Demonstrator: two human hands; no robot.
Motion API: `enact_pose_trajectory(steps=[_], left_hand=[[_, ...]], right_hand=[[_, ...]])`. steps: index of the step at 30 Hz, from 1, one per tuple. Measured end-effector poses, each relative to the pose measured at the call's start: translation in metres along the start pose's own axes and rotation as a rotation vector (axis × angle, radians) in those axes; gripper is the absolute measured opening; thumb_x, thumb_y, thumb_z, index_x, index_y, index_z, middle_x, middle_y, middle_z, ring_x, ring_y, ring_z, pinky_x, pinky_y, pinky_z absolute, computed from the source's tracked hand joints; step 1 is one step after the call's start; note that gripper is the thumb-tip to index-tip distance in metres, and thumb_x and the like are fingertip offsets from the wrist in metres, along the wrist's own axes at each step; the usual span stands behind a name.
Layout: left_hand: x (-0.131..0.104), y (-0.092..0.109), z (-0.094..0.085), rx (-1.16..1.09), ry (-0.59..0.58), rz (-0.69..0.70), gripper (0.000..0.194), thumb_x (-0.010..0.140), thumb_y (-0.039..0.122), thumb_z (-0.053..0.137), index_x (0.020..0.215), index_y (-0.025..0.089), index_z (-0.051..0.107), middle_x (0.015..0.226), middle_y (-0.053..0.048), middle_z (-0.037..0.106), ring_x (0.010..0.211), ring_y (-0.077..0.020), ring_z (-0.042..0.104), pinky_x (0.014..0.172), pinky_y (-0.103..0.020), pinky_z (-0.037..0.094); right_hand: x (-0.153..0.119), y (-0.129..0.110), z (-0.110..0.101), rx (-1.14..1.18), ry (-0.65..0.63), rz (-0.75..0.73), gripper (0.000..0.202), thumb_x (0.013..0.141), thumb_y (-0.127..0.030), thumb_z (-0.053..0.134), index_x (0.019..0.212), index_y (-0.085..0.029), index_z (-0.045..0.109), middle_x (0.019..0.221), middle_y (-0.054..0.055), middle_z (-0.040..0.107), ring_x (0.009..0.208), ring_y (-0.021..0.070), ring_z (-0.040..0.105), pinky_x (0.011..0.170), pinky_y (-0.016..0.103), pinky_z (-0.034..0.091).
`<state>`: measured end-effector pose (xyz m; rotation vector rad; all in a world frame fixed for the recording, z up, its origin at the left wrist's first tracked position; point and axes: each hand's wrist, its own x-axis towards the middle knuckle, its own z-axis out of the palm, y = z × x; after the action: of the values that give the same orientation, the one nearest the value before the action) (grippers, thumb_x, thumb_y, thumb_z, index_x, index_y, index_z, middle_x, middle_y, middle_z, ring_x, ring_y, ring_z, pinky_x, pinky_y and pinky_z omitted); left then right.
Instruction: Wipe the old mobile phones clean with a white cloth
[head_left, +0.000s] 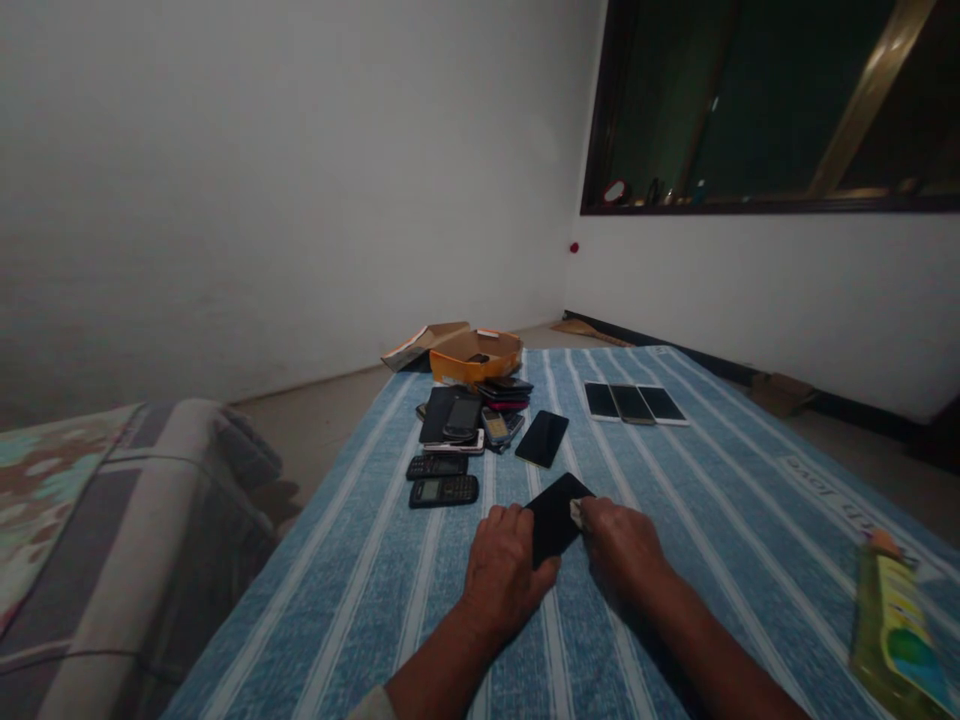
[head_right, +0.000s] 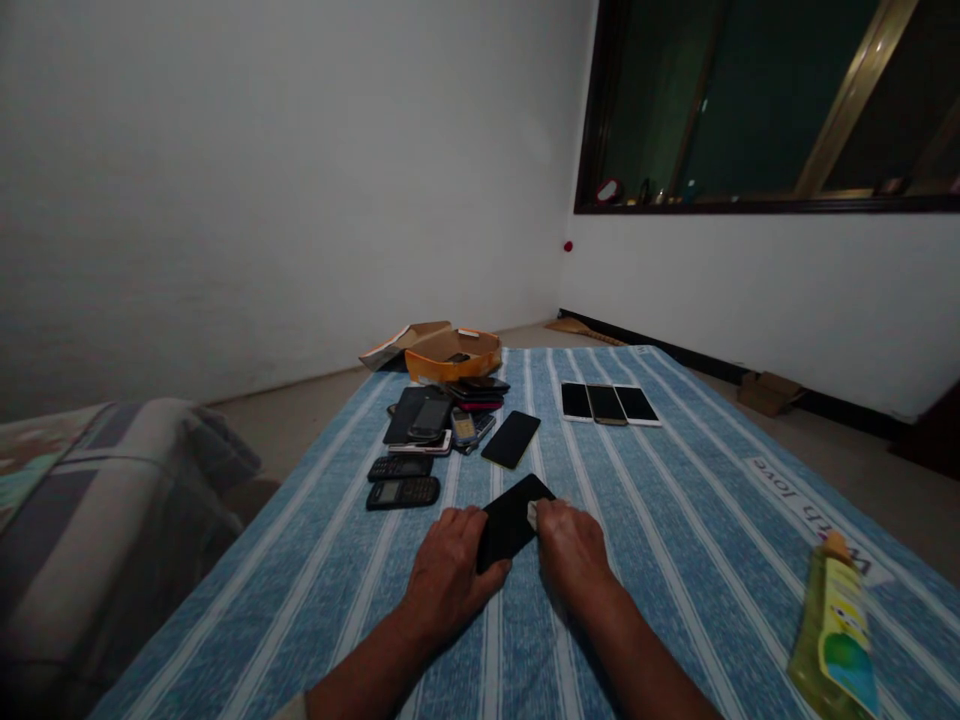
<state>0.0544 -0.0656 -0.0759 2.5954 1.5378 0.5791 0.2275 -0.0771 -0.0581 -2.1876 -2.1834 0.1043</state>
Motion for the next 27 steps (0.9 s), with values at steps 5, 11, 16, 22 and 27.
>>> enact_pose_trajectory(steps=[5, 11, 16, 22, 27], left_hand=[[0.001, 0.000, 0.001, 0.001, -0.010, -0.017, 0.028, 0.078, 0.030, 0.064, 0.101, 0.014, 0.061, 0.103, -0.011, 0.065, 0.097, -0.0294, 0.055, 0.088, -0.043, 0.045], [0.001, -0.001, 0.004, -0.001, 0.016, -0.009, 0.027, 0.078, 0.030, 0.065, 0.100, 0.015, 0.061, 0.102, -0.010, 0.064, 0.097, -0.0294, 0.054, 0.089, -0.043, 0.045], [0.000, -0.001, 0.004, 0.000, -0.005, -0.012, 0.023, 0.079, 0.029, 0.063, 0.098, 0.015, 0.061, 0.100, -0.010, 0.065, 0.095, -0.0287, 0.055, 0.087, -0.042, 0.046], [0.001, -0.001, 0.003, 0.009, 0.001, -0.022, 0.028, 0.079, 0.030, 0.066, 0.101, 0.015, 0.061, 0.104, -0.010, 0.065, 0.098, -0.0289, 0.055, 0.089, -0.042, 0.045], [0.002, 0.001, -0.001, -0.013, -0.018, -0.031, 0.028, 0.078, 0.029, 0.067, 0.100, 0.014, 0.061, 0.105, -0.010, 0.065, 0.098, -0.0287, 0.055, 0.089, -0.041, 0.045]], right_hand=[[-0.002, -0.009, -0.001, 0.006, 0.062, 0.026, 0.033, 0.092, -0.005, 0.038, 0.108, -0.016, 0.064, 0.105, 0.011, 0.069, 0.097, 0.0218, 0.066, 0.074, 0.027, 0.040], [-0.005, -0.019, -0.001, -0.015, 0.102, 0.025, 0.032, 0.092, -0.004, 0.040, 0.107, -0.015, 0.067, 0.105, 0.012, 0.070, 0.099, 0.0238, 0.065, 0.079, 0.028, 0.042], [-0.014, -0.032, 0.000, -0.049, 0.090, -0.010, 0.032, 0.091, -0.005, 0.043, 0.108, -0.014, 0.068, 0.104, 0.013, 0.071, 0.097, 0.0269, 0.065, 0.079, 0.031, 0.043], [-0.005, -0.017, 0.002, -0.033, 0.144, 0.027, 0.033, 0.093, -0.006, 0.040, 0.109, -0.015, 0.068, 0.106, 0.012, 0.070, 0.098, 0.0253, 0.065, 0.082, 0.030, 0.043], [-0.003, -0.015, 0.013, -0.042, 0.208, 0.002, 0.032, 0.092, -0.005, 0.041, 0.108, -0.014, 0.069, 0.107, 0.012, 0.070, 0.100, 0.0262, 0.064, 0.086, 0.032, 0.043]])
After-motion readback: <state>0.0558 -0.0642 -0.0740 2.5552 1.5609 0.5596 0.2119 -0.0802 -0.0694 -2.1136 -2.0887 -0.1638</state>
